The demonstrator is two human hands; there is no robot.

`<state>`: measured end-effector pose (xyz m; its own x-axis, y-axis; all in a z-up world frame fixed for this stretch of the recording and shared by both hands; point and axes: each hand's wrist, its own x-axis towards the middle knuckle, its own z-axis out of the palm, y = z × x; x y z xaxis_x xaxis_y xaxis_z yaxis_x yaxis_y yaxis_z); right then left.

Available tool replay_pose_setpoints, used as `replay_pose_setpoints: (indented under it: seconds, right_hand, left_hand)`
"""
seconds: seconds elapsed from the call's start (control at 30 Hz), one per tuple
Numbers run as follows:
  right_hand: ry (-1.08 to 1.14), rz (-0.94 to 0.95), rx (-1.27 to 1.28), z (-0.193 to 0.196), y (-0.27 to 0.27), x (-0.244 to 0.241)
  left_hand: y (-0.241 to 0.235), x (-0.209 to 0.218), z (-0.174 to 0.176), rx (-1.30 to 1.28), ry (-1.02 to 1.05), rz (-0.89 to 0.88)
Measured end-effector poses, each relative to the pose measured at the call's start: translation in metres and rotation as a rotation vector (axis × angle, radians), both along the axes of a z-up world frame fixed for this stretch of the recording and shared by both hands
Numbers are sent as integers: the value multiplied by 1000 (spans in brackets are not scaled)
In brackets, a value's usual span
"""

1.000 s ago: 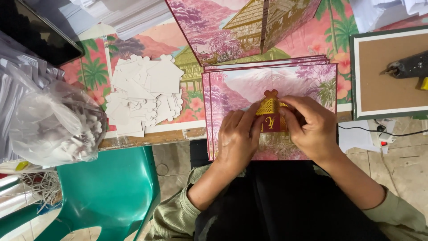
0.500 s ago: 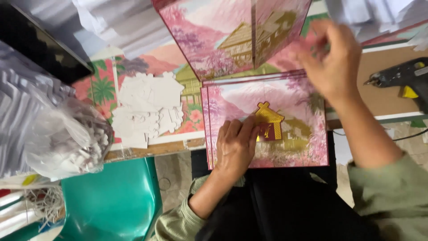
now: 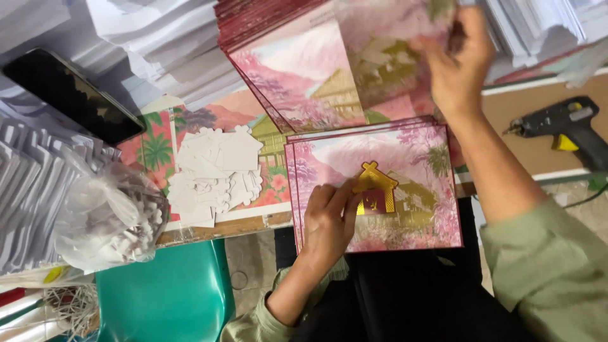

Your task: The person uses a hot glue gun to apply adhesive to a stack of greeting cards and attaches a small, gold-colored house-shaped cutout to the center of each card. The person repeatedly picks up the glue gun, applies glue, places the cutout, and presses it down.

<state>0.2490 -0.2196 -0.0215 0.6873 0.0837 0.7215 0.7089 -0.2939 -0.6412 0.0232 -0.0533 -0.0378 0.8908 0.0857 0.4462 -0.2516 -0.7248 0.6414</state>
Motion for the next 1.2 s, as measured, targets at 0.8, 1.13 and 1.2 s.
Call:
replay_pose_setpoints:
  seconds: [0.8,1.13,1.2]
  right_hand:
    - [-130,0,-152,52,22,-45]
    - [18,-4,-268,0,22,-26]
    - [47,-6,-167,0,28,-28]
  left_hand:
    - [35,78,59,-100,-301,252]
    - [72,78,48,-442,-235,456]
    - [79,80,36,-428,-278,457]
